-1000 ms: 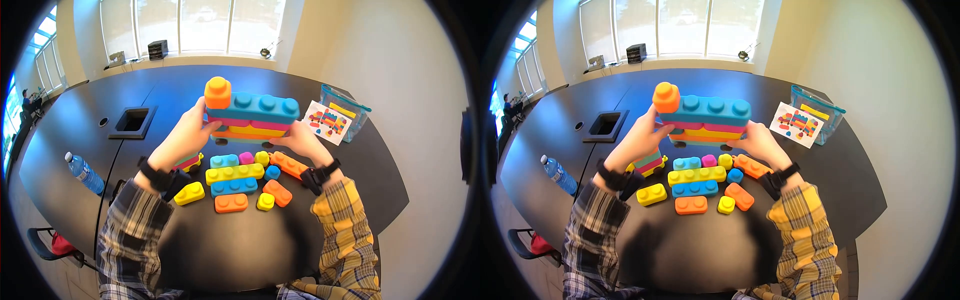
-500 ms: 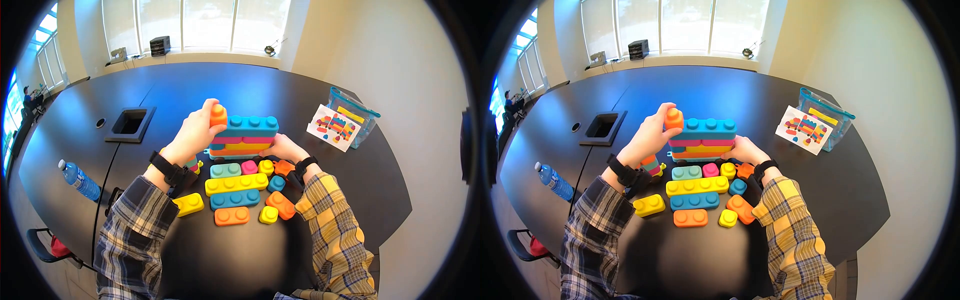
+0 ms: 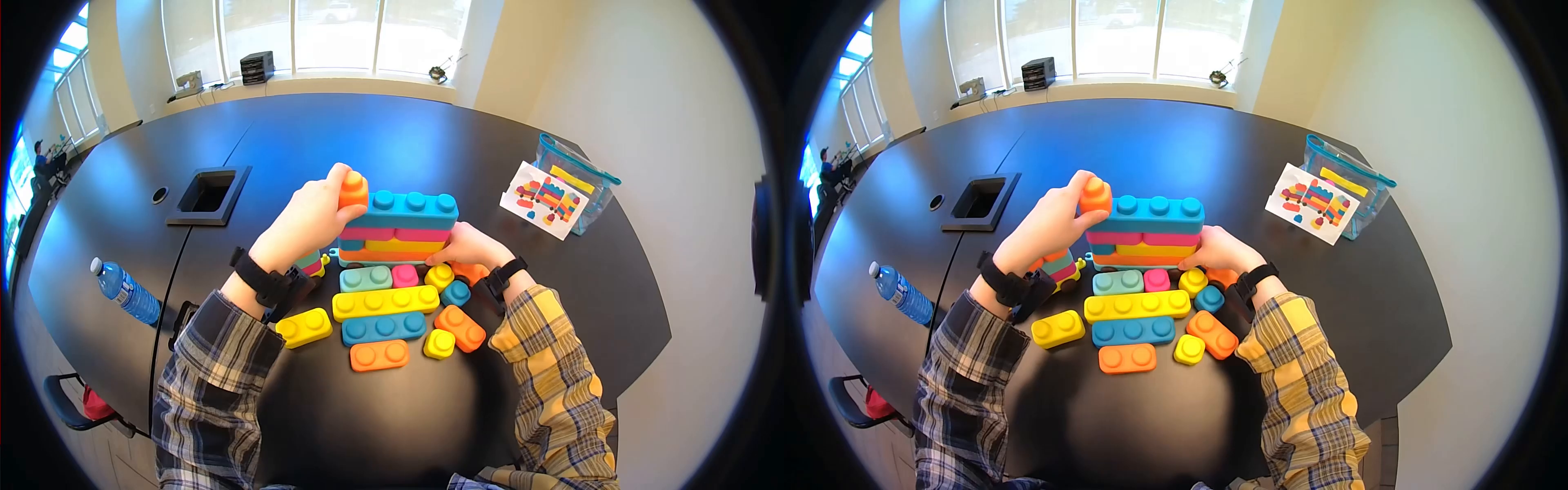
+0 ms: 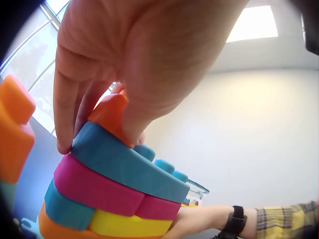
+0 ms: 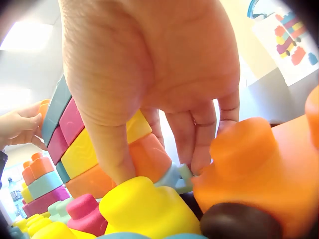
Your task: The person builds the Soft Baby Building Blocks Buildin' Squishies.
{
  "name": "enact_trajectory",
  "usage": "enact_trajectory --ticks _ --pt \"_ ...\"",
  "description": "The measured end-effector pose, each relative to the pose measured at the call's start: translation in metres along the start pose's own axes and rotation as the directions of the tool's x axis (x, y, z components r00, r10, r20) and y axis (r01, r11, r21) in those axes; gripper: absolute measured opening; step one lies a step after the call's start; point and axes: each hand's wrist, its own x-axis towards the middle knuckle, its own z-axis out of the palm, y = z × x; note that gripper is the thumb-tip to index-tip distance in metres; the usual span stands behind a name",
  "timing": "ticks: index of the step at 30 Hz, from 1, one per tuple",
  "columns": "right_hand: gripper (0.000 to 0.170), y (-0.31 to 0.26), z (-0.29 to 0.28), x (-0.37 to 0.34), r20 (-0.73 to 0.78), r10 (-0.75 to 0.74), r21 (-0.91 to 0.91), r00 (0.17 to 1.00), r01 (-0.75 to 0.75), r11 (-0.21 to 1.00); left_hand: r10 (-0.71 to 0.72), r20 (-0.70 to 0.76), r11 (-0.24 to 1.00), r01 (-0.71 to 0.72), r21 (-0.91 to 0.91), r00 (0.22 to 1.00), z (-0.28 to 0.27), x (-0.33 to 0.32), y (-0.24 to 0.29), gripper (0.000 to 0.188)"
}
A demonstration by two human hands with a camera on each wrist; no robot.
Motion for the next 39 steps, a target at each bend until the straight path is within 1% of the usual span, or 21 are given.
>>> enact_trajectory --ticks 2,4,5,7,11,14,20,22,23,25,26,27,29,31,32,33,34,35,36,37,39 --pt "0.061 -0.003 0.000 -0.003 0.022 0.034 -0.004 0.999 -0.034 0.999 0.006 0.001 1.000 -0.006 0.007 1.000 0.001 -0.003 0.000 0.046" --pt "0.061 0.000 0.002 -0.004 0.010 -0.045 0.011 0.999 0.045 0.999 0.050 -0.019 0.998 -0.049 0.027 0.999 0.001 -0.006 0.001 0.045" --pt "0.061 0.002 0.003 -0.005 0.010 -0.046 0.010 0.999 0.046 0.999 0.050 -0.019 0.998 -0.049 0.027 0.999 0.000 -0.007 0.002 0.045" --pt "0.062 -0.002 0.004 -0.009 0.016 -0.033 -0.004 0.999 0.033 0.999 -0.014 0.051 1.000 0.013 0.023 0.999 -0.006 -0.010 0.008 0.045" --pt "0.063 -0.006 0.007 -0.015 0.013 -0.044 0.016 0.999 0.044 0.999 -0.002 0.058 1.000 0.001 0.010 0.998 -0.007 -0.014 0.008 0.043" --pt "0.063 -0.008 0.008 -0.018 0.013 -0.039 0.027 0.999 0.039 0.999 -0.029 0.064 0.999 0.028 0.018 0.998 -0.009 -0.017 0.011 0.043" --pt "0.060 -0.014 0.012 -0.026 -0.011 0.013 -0.005 1.000 -0.014 1.000 0.063 0.008 0.998 -0.063 0.016 0.998 -0.005 -0.016 0.003 0.042" --pt "0.068 -0.014 0.012 -0.028 0.002 0.033 -0.039 0.999 -0.033 0.999 -0.024 0.080 0.999 0.027 -0.033 0.997 -0.007 -0.014 0.005 0.051" --pt "0.068 -0.014 0.010 -0.030 0.000 0.030 -0.042 1.000 -0.030 0.999 -0.022 0.076 0.999 0.024 -0.032 0.997 -0.004 -0.015 0.001 0.051" --pt "0.079 -0.006 0.001 -0.039 -0.114 -0.078 0.004 0.990 0.078 0.997 0.186 -0.100 0.982 -0.186 0.009 0.977 0.001 -0.023 -0.007 0.064" --pt "0.087 -0.002 -0.006 -0.045 -0.161 -0.042 -0.054 0.986 0.033 0.998 0.188 -0.102 0.982 -0.187 0.012 0.977 -0.002 -0.029 -0.008 0.064" --pt "0.085 -0.002 -0.012 -0.059 -0.225 -0.020 -0.093 0.974 -0.001 0.996 0.164 -0.134 0.986 -0.161 0.031 0.977 -0.011 -0.038 -0.002 0.066" --pt "0.083 0.019 -0.021 -0.080 -0.293 -0.034 -0.272 0.955 -0.049 0.961 0.142 -0.165 0.989 -0.135 0.052 0.976 -0.028 -0.062 0.007 0.068" --pt "0.081 0.027 -0.025 -0.108 -0.284 0.046 -0.441 0.958 -0.173 0.881 0.211 -0.129 0.971 -0.193 0.139 0.969 -0.041 -0.094 0.014 0.059" --pt "0.076 0.030 -0.020 -0.121 -0.312 0.083 -0.501 0.946 -0.239 0.832 0.173 -0.116 0.982 -0.162 0.102 0.978 -0.044 -0.109 0.019 0.055" --pt "0.076 0.029 -0.017 -0.129 -0.313 0.082 -0.503 0.946 -0.239 0.830 0.136 -0.103 0.990 -0.130 0.064 0.985 -0.046 -0.126 0.026 0.051" --pt "0.073 0.028 -0.016 -0.137 -0.272 0.172 -0.486 0.947 -0.290 0.825 0.090 -0.112 0.994 -0.083 0.066 0.990 -0.045 -0.145 0.032 0.046" --pt "0.071 0.030 -0.013 -0.145 -0.228 0.263 -0.470 0.938 -0.342 0.814 0.089 -0.115 0.995 -0.084 0.044 0.989 -0.042 -0.161 0.032 0.046" --pt "0.064 0.054 -0.006 -0.146 -0.255 0.185 -0.492 0.949 -0.292 0.820 0.055 -0.094 0.998 -0.052 0.026 0.994 -0.041 -0.177 0.032 0.045" --pt "0.064 0.056 -0.003 -0.151 -0.254 0.188 -0.493 0.949 -0.294 0.819 0.019 -0.071 1.000 -0.018 0.010 0.997 -0.039 -0.190 0.033 0.044" --pt "0.059 0.054 0.003 -0.157 -0.347 0.189 -0.442 0.919 -0.338 0.831 -0.016 -0.057 1.000 0.016 0.000 0.998 -0.038 -0.210 0.037 0.044"
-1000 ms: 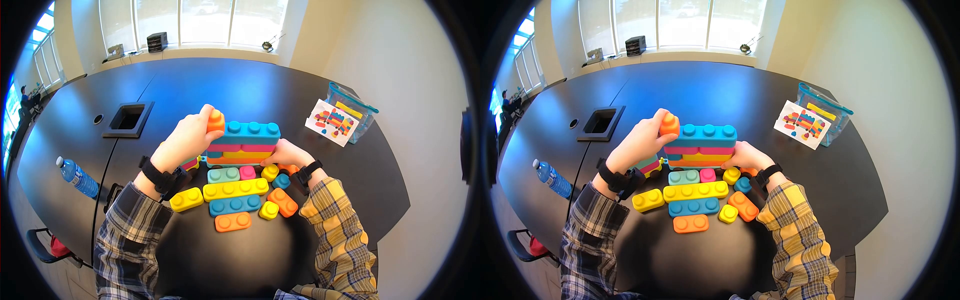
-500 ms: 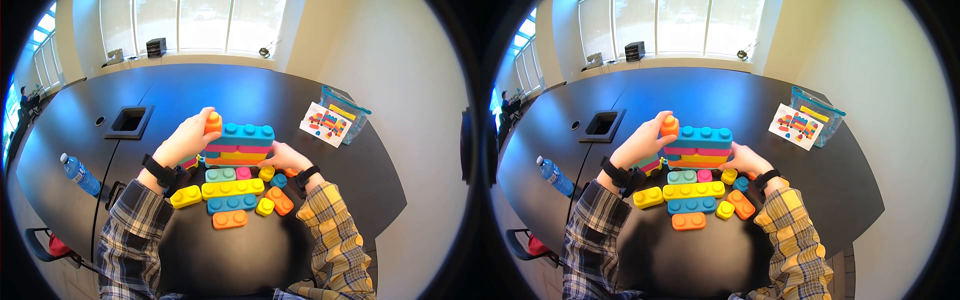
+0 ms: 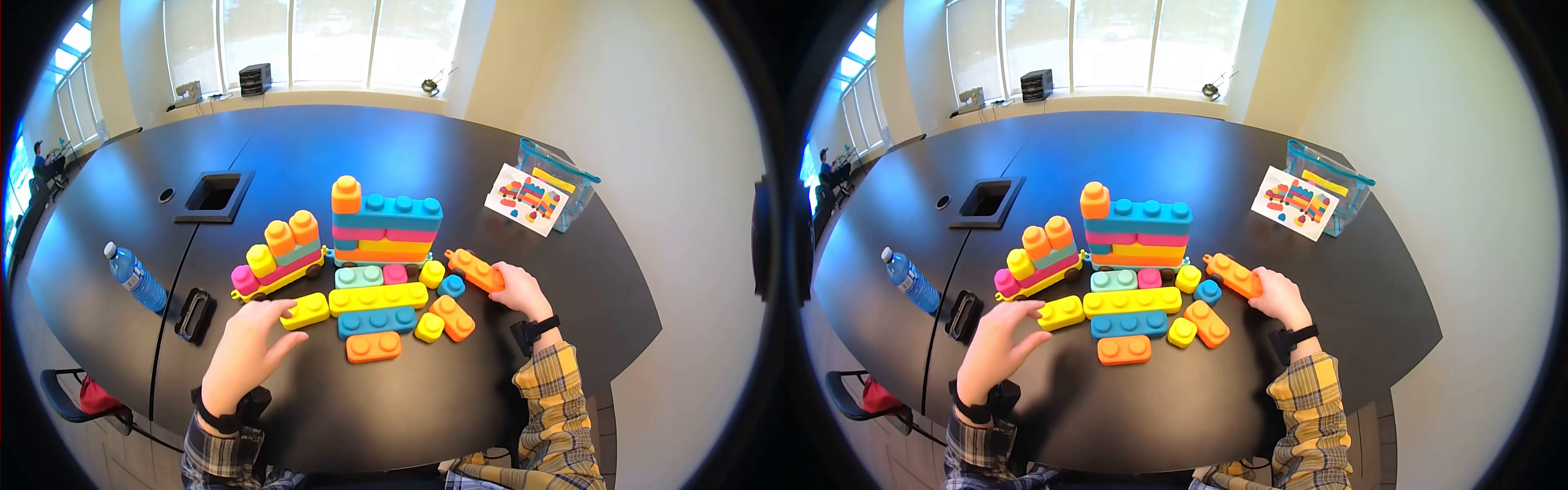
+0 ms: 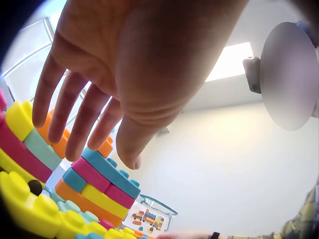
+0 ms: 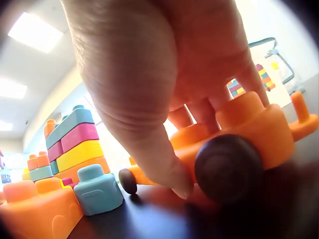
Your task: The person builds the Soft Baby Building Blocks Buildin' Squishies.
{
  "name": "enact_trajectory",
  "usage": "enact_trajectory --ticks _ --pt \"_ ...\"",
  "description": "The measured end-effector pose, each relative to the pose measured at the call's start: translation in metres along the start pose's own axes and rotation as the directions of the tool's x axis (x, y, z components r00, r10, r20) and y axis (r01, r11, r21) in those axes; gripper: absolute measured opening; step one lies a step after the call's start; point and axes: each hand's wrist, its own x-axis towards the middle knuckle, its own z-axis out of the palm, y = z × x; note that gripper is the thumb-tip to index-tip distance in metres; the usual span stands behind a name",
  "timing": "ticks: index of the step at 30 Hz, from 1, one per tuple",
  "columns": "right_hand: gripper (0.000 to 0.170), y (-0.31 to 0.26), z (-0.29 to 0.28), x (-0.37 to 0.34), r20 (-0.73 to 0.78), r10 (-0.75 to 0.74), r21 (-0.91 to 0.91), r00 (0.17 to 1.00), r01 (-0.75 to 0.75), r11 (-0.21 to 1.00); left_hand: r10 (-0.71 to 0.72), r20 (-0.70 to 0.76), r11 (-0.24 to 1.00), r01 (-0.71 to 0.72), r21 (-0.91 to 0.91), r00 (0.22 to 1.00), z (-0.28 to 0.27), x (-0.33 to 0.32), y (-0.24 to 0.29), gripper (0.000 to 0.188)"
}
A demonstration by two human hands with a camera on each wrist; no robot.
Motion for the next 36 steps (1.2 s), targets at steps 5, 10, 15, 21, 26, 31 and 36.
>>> enact_trajectory --ticks 5,10,15,21,26,31,36 --pt "0.059 -0.014 -0.025 -0.037 -0.268 0.070 0.186 0.961 -0.020 0.982 -0.071 0.025 0.997 0.072 -0.038 0.997 0.007 -0.033 0.000 0.048" --pt "0.059 -0.083 -0.035 -0.097 -0.239 -0.397 0.458 0.886 0.464 0.758 -0.107 0.117 0.964 0.131 -0.229 0.987 0.018 -0.042 0.011 0.064" --pt "0.060 -0.137 0.005 -0.123 0.008 -0.645 0.294 0.764 0.615 0.732 0.006 0.350 0.931 0.122 -0.343 0.937 0.028 -0.031 0.026 0.083" --pt "0.058 -0.162 0.038 -0.125 0.082 -0.629 0.213 0.773 0.603 0.769 0.024 0.478 0.984 0.063 -0.165 0.878 0.055 -0.035 0.022 0.070" --pt "0.057 -0.163 0.036 -0.129 0.075 -0.623 0.211 0.778 0.599 0.773 -0.031 0.478 0.993 0.082 -0.087 0.878 0.060 -0.035 0.021 0.061" --pt "0.053 -0.144 0.033 -0.136 -0.082 -0.628 0.322 0.774 0.617 0.718 -0.015 0.460 0.994 0.061 -0.087 0.888 0.059 -0.035 0.019 0.058" --pt "0.041 -0.131 0.036 -0.143 -0.085 -0.503 0.397 0.860 0.492 0.775 -0.014 0.458 0.992 0.069 -0.103 0.889 0.058 -0.035 0.019 0.057"
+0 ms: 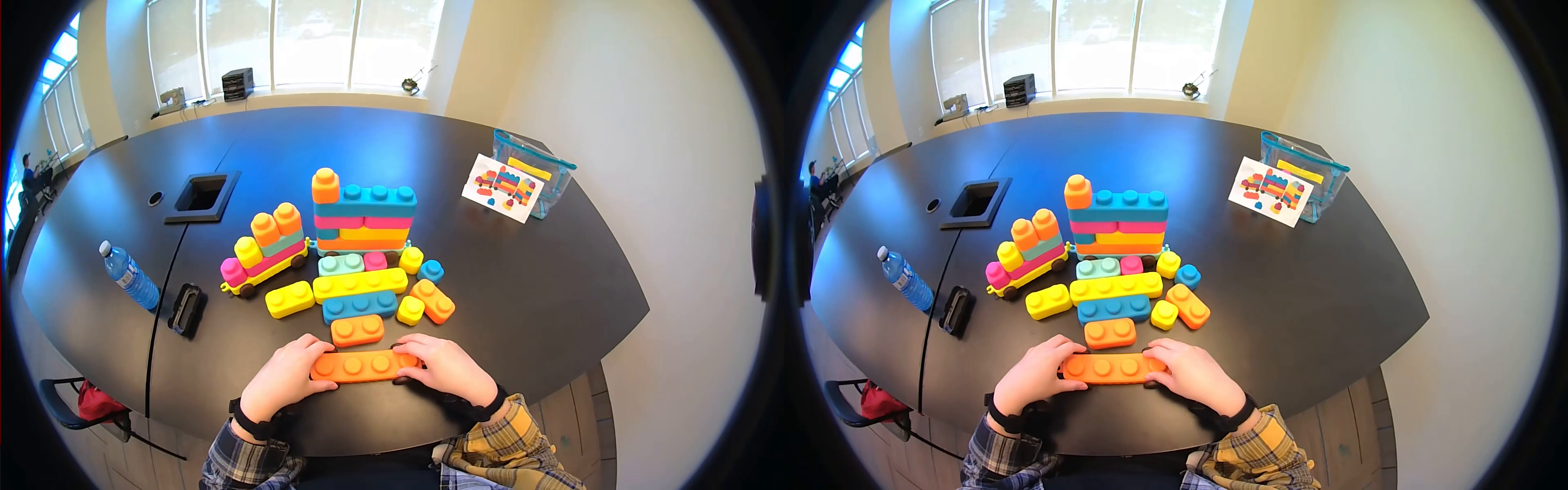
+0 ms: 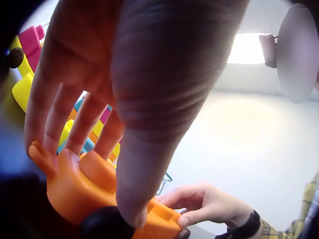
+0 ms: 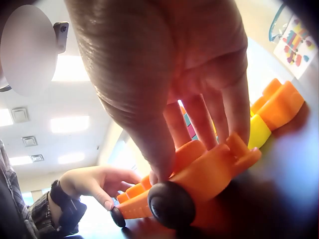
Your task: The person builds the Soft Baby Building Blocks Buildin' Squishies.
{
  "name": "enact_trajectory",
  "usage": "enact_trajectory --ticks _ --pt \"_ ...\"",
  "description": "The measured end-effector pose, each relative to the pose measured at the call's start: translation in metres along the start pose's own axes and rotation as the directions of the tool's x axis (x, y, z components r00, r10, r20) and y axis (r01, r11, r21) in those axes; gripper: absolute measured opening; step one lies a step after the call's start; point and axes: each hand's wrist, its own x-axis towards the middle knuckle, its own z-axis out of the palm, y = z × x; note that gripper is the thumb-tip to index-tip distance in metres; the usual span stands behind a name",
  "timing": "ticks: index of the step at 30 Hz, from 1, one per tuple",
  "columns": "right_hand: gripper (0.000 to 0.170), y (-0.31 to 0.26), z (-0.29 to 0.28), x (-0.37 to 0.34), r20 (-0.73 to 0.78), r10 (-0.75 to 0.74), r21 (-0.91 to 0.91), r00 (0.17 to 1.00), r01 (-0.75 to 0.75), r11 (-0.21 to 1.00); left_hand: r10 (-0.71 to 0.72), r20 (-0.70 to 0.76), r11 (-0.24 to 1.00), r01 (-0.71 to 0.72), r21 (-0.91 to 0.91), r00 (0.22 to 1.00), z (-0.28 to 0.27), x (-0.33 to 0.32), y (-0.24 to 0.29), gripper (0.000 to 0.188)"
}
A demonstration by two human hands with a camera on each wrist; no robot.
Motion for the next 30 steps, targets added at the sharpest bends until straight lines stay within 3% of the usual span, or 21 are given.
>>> enact_trajectory --ticks 7,13,15,16,20,22,24,29,30 --pt "0.039 0.002 0.000 0.001 -0.003 -0.006 0.046 1.000 0.006 0.999 -0.002 -0.023 1.000 0.002 0.004 1.000 0.001 -0.002 0.002 0.056" --pt "0.037 -0.004 -0.004 0.002 -0.012 0.000 -0.029 1.000 0.000 1.000 0.001 -0.023 1.000 -0.001 0.003 1.000 0.002 -0.002 0.002 0.056" --pt "0.035 -0.005 -0.018 0.012 0.094 -0.018 -0.076 0.995 0.025 0.997 0.005 -0.028 1.000 -0.005 0.003 1.000 0.002 -0.001 0.002 0.056" --pt "0.033 0.003 -0.018 0.020 0.019 -0.049 -0.004 0.999 0.049 0.999 0.006 -0.026 1.000 -0.006 0.009 1.000 0.002 -0.001 0.003 0.056" --pt "0.030 0.025 -0.026 0.061 -0.185 -0.098 -0.253 0.978 0.049 0.966 0.023 -0.040 0.999 -0.021 0.040 0.999 0.007 -0.001 -0.005 0.058" --pt "0.026 0.033 -0.024 0.078 -0.140 -0.044 -0.279 0.989 0.003 0.960 0.007 -0.029 1.000 -0.006 0.029 1.000 0.005 -0.001 0.000 0.057" --pt "0.026 0.043 -0.017 0.092 -0.058 -0.135 -0.340 0.989 0.107 0.934 -0.007 -0.020 1.000 0.007 0.019 1.000 0.004 0.000 0.001 0.057" --pt "0.031 0.041 -0.018 0.097 -0.020 -0.157 -0.303 0.987 0.144 0.942 -0.016 -0.012 1.000 0.016 0.010 1.000 0.004 0.000 0.002 0.059" --pt "0.032 0.035 -0.019 0.094 -0.070 -0.123 -0.233 0.990 0.104 0.967 -0.018 -0.013 1.000 0.019 0.010 1.000 0.004 0.000 0.001 0.059"
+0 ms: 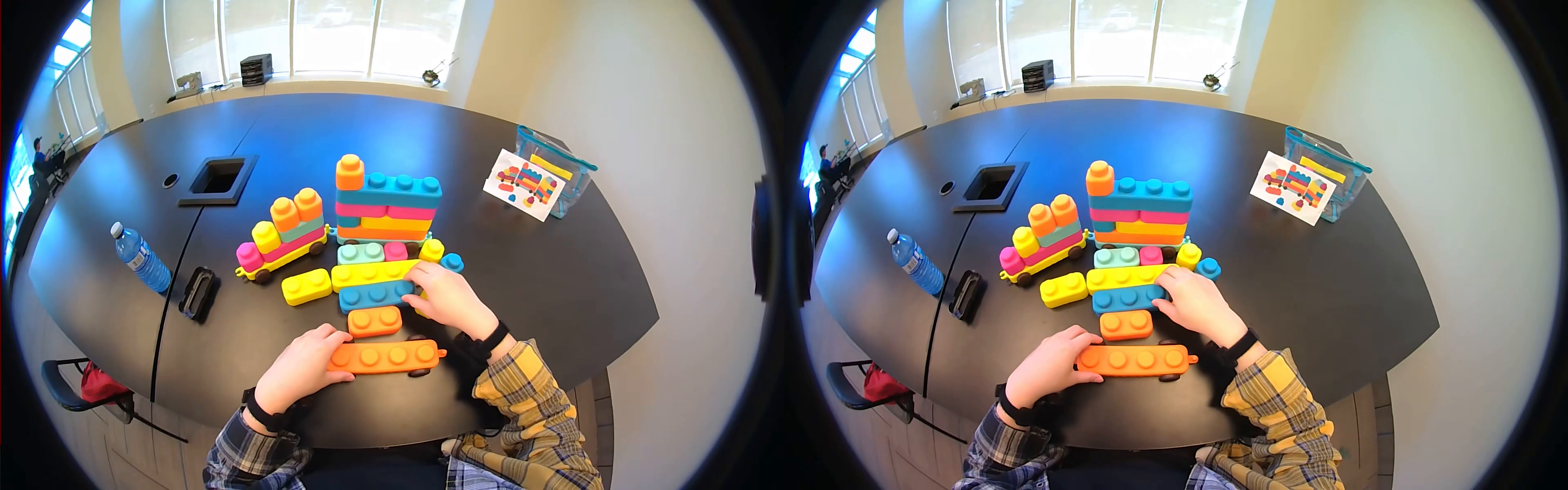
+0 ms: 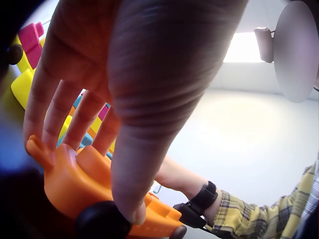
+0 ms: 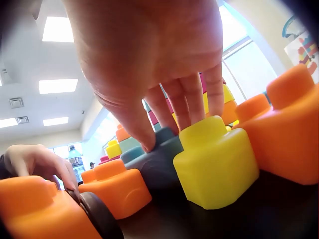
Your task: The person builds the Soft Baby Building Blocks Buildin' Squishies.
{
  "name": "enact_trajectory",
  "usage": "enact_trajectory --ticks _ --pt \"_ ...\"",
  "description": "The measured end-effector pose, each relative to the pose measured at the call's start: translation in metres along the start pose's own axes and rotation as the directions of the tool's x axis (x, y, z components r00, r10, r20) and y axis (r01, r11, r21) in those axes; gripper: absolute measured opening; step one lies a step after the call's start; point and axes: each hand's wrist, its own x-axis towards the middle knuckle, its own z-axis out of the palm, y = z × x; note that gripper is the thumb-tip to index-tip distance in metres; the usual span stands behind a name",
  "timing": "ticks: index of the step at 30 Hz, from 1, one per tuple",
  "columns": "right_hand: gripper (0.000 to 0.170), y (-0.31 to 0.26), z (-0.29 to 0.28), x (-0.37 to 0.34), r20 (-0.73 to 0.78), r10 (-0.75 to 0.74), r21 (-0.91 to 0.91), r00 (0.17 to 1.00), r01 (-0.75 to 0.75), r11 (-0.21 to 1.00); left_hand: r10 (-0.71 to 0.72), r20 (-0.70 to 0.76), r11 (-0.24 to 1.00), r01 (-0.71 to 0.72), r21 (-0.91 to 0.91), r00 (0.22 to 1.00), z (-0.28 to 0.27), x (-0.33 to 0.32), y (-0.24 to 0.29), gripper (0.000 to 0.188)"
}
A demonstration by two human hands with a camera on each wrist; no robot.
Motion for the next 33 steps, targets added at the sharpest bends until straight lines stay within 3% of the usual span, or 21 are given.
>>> enact_trajectory --ticks 2,4,6,8,9,12,16,24,27,33 --pt "0.033 -0.010 -0.006 -0.004 -0.034 0.045 0.071 0.998 -0.043 0.997 0.022 -0.013 1.000 -0.021 0.012 1.000 0.001 0.000 -0.002 0.063" --pt "0.030 -0.017 -0.011 -0.011 -0.210 -0.011 0.084 0.978 0.030 0.996 0.030 -0.090 0.999 -0.032 -0.024 0.996 -0.005 -0.002 -0.001 0.065" --pt "0.030 -0.029 -0.020 -0.021 -0.226 0.026 0.156 0.974 0.010 0.988 0.034 -0.164 0.997 -0.045 -0.061 0.986 -0.013 -0.004 0.002 0.067" --pt "0.030 -0.045 -0.027 -0.033 -0.239 0.067 0.228 0.969 -0.011 0.974 -0.024 -0.380 0.982 -0.049 -0.180 0.925 -0.022 -0.007 0.009 0.068" --pt "0.029 -0.053 -0.030 -0.038 -0.179 0.074 0.308 0.981 -0.016 0.951 -0.029 -0.406 0.979 -0.055 -0.194 0.914 -0.024 -0.009 0.011 0.068" --pt "0.030 -0.063 -0.020 -0.053 -0.066 0.065 0.435 0.996 -0.030 0.900 0.031 -0.316 0.966 -0.110 -0.234 0.948 -0.024 -0.015 0.009 0.062" --pt "0.030 -0.071 -0.011 -0.064 -0.004 0.109 0.428 0.994 -0.097 0.898 -0.031 -0.200 0.984 -0.005 -0.177 0.979 -0.017 -0.016 0.016 0.051" --pt "0.031 -0.073 -0.002 -0.073 0.042 0.172 0.462 0.984 -0.172 0.870 0.042 -0.253 0.992 -0.071 -0.106 0.967 -0.005 -0.013 0.010 0.043" --pt "0.031 -0.072 0.003 -0.075 0.086 0.185 0.478 0.979 -0.203 0.854 -0.005 -0.180 0.993 -0.015 -0.113 0.984 -0.005 -0.013 0.013 0.042" --pt "0.033 -0.067 0.005 -0.075 0.121 0.112 0.497 0.986 -0.158 0.853 0.044 -0.211 0.994 -0.065 -0.091 0.976 -0.003 -0.012 0.010 0.042"
